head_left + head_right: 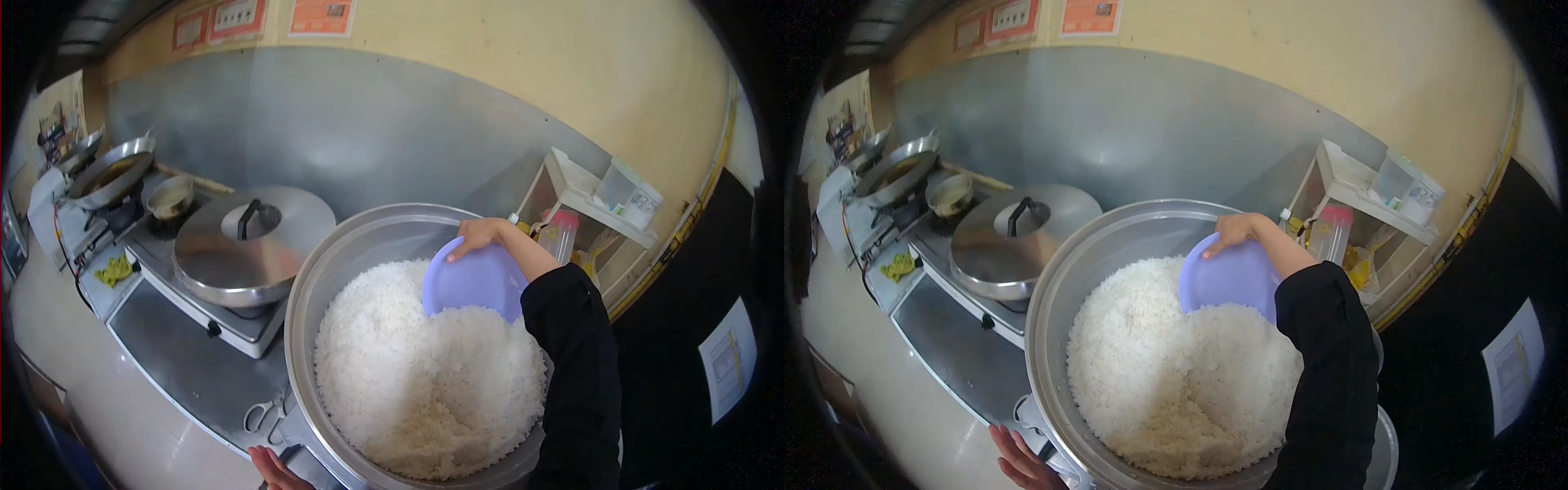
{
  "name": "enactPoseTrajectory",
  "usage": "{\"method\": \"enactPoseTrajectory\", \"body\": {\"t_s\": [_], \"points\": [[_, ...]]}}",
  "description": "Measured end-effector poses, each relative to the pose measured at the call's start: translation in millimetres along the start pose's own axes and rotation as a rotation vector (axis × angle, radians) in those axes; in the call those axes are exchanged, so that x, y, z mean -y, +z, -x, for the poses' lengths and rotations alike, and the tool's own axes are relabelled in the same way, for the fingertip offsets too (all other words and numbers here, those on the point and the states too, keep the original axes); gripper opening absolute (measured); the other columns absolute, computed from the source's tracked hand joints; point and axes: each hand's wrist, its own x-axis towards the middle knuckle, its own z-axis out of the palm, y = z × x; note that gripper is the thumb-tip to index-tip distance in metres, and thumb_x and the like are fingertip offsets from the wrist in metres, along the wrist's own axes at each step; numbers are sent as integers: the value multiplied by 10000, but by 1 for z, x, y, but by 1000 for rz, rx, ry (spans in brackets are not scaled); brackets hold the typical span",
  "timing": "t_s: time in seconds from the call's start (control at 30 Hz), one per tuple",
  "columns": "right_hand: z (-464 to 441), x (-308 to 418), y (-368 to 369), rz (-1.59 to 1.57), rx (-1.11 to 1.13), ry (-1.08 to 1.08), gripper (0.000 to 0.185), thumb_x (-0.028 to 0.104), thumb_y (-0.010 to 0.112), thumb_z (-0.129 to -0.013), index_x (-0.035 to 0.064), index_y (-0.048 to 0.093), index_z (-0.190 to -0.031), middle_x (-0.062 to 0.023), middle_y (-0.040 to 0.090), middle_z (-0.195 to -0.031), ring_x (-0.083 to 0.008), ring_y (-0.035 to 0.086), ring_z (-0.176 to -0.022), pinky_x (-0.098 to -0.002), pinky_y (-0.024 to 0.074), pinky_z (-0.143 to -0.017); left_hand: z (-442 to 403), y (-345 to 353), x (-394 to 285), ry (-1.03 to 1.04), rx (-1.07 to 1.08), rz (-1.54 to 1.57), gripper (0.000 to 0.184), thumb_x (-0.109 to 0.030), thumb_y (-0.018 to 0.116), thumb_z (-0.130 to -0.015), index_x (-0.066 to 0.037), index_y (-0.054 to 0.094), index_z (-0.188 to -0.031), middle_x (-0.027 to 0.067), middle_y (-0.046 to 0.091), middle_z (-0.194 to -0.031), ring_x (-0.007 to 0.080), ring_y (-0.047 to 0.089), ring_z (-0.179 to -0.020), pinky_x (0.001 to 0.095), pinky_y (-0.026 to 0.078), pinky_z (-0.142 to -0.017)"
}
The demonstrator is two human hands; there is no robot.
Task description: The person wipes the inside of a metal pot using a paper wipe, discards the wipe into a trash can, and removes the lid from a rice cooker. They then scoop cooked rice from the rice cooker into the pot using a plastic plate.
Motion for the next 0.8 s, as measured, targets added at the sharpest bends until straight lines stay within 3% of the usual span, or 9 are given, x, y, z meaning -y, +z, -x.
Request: {"method": "enactPoseTrajectory", "body": {"t_s": [0.17, 0.5, 0.57, 0.67, 0.77, 0.8], "points": [[-18, 4, 19, 65, 147, 33, 565, 509, 623, -608, -30, 609, -780, -111, 593, -703, -198, 569, -648, -306, 448, -577, 6, -4, -2, -7, -34, -52, 1088, -582, 606, -546, -143, -72, -1276, 243, -16, -1298, 383, 31, -1201, 493, 57, -946], [-14, 17, 66, 219, 195, 14, 606, 578, 476, -695, -2, 610, -808, -108, 592, -707, -199, 557, -638, -308, 430, -596, 8, -16, -10, -77, -2, -79, 1167, -579, 646, -500, -152, -121, -1269, 249, -82, -1292, 386, -49, -1202, 512, 5, -937], [-7, 18, 66, 262, 143, -47, 603, 581, 448, -710, 6, 613, -785, -120, 586, -670, -208, 555, -616, -311, 428, -600, 6, -18, -13, -127, 62, -98, 1183, -578, 654, -491, -153, -131, -1267, 250, -95, -1291, 386, -64, -1202, 516, -5, -935], [43, 58, 62, 295, 69, -45, 713, 618, 425, -686, -73, 586, -761, -204, 575, -702, -329, 551, -679, -376, 427, -643, -1, -18, -25, -227, 198, -131, 1207, -577, 666, -477, -156, -145, -1265, 252, -115, -1289, 387, -88, -1202, 522, -21, -932], [102, 93, 78, 478, -282, -141, 526, 529, 454, -723, 32, 619, -680, -161, 539, -555, -279, 551, -571, -357, 427, -535, -17, -17, -37, -213, 186, -84, 1114, -526, 632, -573, -90, -125, -1265, 257, -54, -1296, 401, 9, -1199, 498, 53, -949], [126, 115, 86, 553, -294, -92, 464, 459, 469, -737, 25, 605, -648, -154, 548, -570, -273, 563, -593, -355, 434, -547, -14, -16, -35, -224, 187, -98, 1143, -553, 633, -545, -104, -134, -1264, 253, -74, -1294, 387, -23, -1202, 496, 32, -950]]}}
